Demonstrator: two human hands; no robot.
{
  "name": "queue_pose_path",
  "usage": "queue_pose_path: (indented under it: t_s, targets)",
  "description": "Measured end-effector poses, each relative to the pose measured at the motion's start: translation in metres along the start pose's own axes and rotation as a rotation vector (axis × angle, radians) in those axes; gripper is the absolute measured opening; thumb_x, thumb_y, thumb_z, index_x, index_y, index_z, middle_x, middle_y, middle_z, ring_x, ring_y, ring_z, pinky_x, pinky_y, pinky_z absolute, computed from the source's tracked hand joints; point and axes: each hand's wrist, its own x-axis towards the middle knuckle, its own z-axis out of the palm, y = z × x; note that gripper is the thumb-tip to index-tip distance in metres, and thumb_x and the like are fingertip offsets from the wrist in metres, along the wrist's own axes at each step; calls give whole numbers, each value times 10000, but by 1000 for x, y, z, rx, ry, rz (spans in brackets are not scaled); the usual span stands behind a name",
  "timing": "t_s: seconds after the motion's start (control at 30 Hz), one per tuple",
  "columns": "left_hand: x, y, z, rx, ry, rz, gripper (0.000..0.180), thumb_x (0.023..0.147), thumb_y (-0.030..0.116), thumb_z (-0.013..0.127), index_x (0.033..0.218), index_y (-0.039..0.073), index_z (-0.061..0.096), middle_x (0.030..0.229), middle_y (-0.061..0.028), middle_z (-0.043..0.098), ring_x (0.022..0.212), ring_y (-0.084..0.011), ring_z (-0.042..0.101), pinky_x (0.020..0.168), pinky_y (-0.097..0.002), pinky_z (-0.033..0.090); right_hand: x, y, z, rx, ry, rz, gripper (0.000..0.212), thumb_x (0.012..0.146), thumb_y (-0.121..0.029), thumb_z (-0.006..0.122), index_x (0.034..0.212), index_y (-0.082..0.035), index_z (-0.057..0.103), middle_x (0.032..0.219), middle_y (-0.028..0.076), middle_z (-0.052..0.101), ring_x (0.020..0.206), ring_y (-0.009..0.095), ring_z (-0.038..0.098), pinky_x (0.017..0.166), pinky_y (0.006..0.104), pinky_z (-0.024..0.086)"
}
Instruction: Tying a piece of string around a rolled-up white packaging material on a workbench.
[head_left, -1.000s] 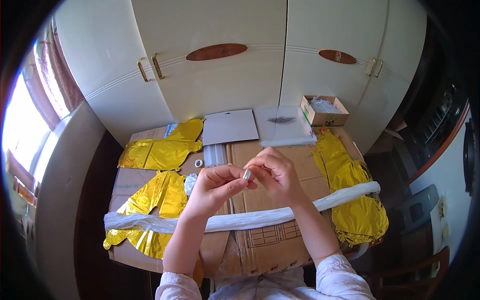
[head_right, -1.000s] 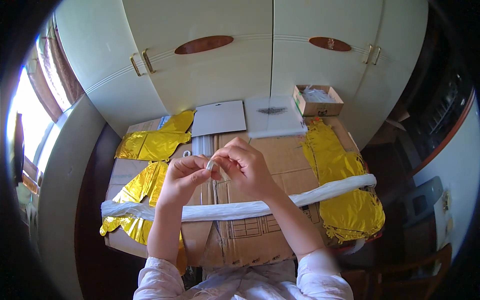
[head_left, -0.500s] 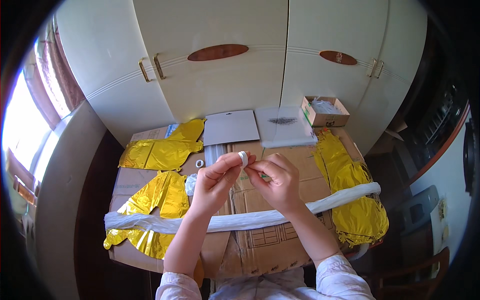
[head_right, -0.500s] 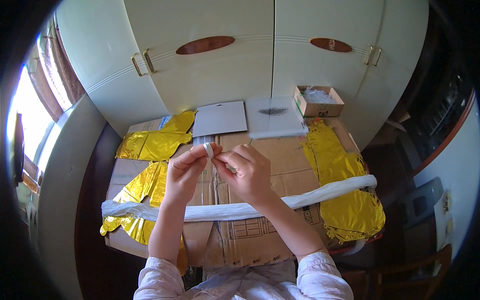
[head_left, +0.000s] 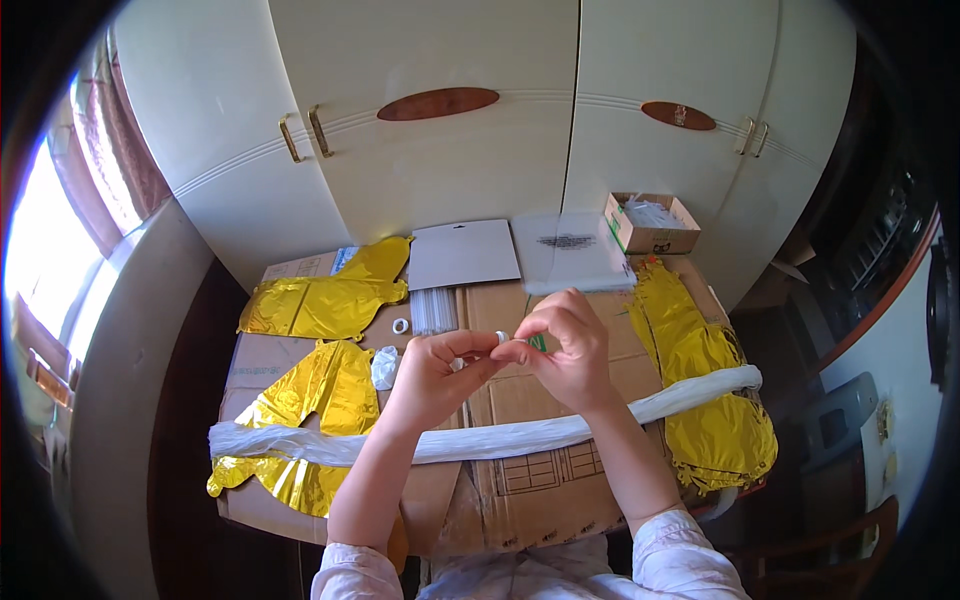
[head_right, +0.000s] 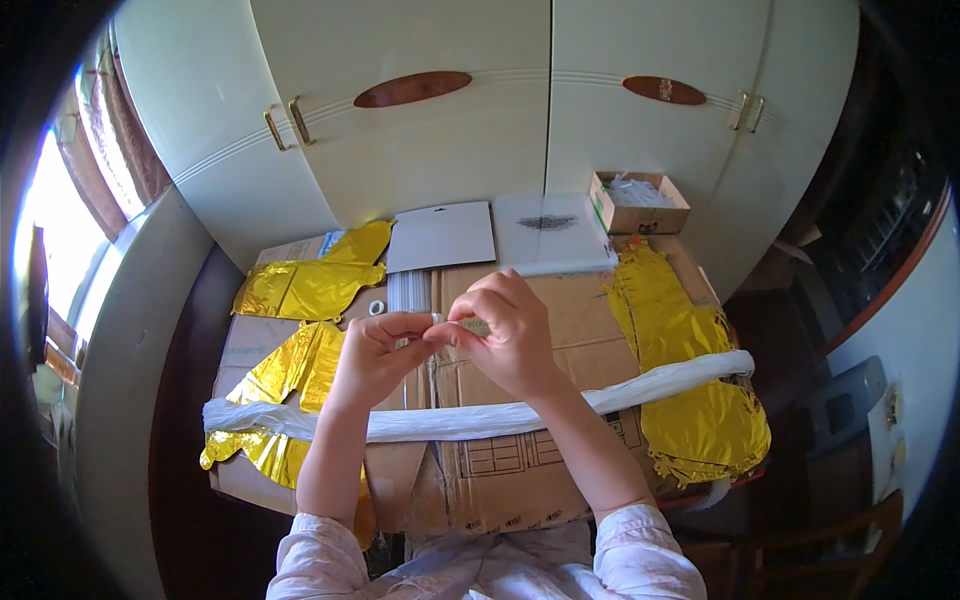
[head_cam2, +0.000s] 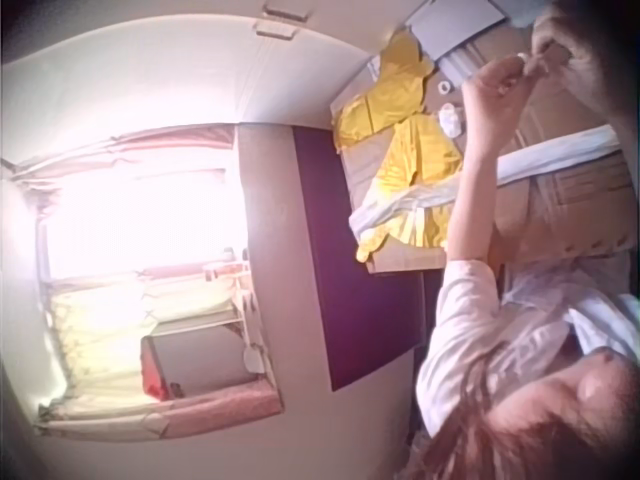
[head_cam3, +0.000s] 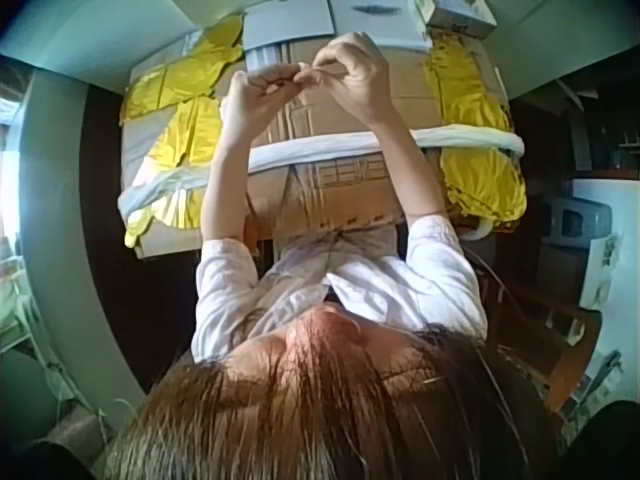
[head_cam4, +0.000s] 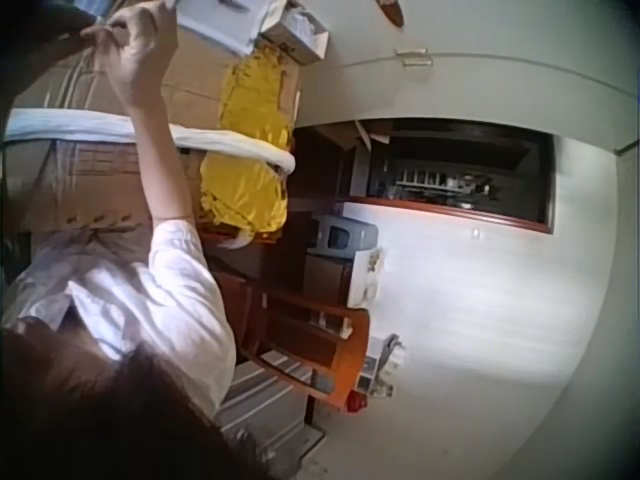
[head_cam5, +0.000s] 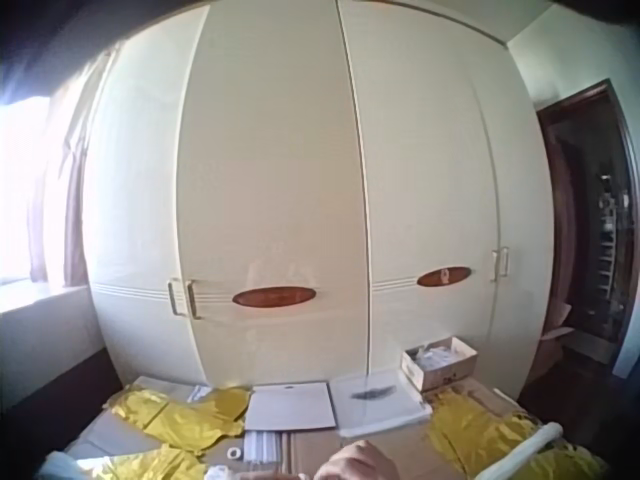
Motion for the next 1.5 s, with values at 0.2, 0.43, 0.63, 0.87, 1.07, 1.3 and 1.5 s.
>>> queue_pose_path:
  t_s: [0.2,0.43,0.63,0.87,1.07,1.3,1.5]
  targets:
    - [3,-4,0,-359,-53,-36,131,838,31,610,942,-48,623,881,-68,658,838,-105,607,785,-232,482,-4,6,3,23,33,-28,221,610,-145,780,708,-112,584,707,-4,570,715,184,536,613,299,417]
    - [5,-7,-4,-458,-65,-54,99,836,37,606,905,-34,614,875,-77,649,839,-137,620,792,-263,484,3,7,-5,36,-146,-129,194,675,-43,710,856,-97,665,814,3,650,775,186,574,698,309,460]
    - [6,-17,-11,-553,-135,5,155,842,69,619,944,-47,603,876,-95,655,824,-126,625,761,-237,485,-5,2,-3,446,-284,280,193,782,-38,659,974,-45,676,875,54,675,791,152,633,696,265,519]
    - [8,-19,-23,-426,-159,-78,121,830,84,637,844,-22,580,825,-67,659,796,-97,619,682,-211,472,-9,-4,6,459,-242,384,139,776,4,652,902,-39,692,815,87,681,718,135,653,623,237,516]
    - [7,-21,-29,-396,-207,-65,158,800,120,663,813,-5,567,782,-55,644,752,-100,615,700,-224,470,-10,-10,10,459,-230,366,81,745,6,679,820,-25,683,773,77,669,708,139,649,612,242,512]
    - [7,-22,-32,-412,-262,-17,137,785,66,654,823,-3,543,774,-54,637,782,-124,635,702,-228,477,-8,-11,7,478,-288,407,52,762,-9,670,810,-29,668,753,54,663,717,114,640,624,244,514]
    - [7,-11,-30,-350,-170,-62,143,762,30,678,825,-9,556,745,-23,621,727,-81,613,643,-199,466,-7,-11,5,489,-319,449,128,790,-51,667,903,-32,612,798,51,663,751,110,639,648,240,517]
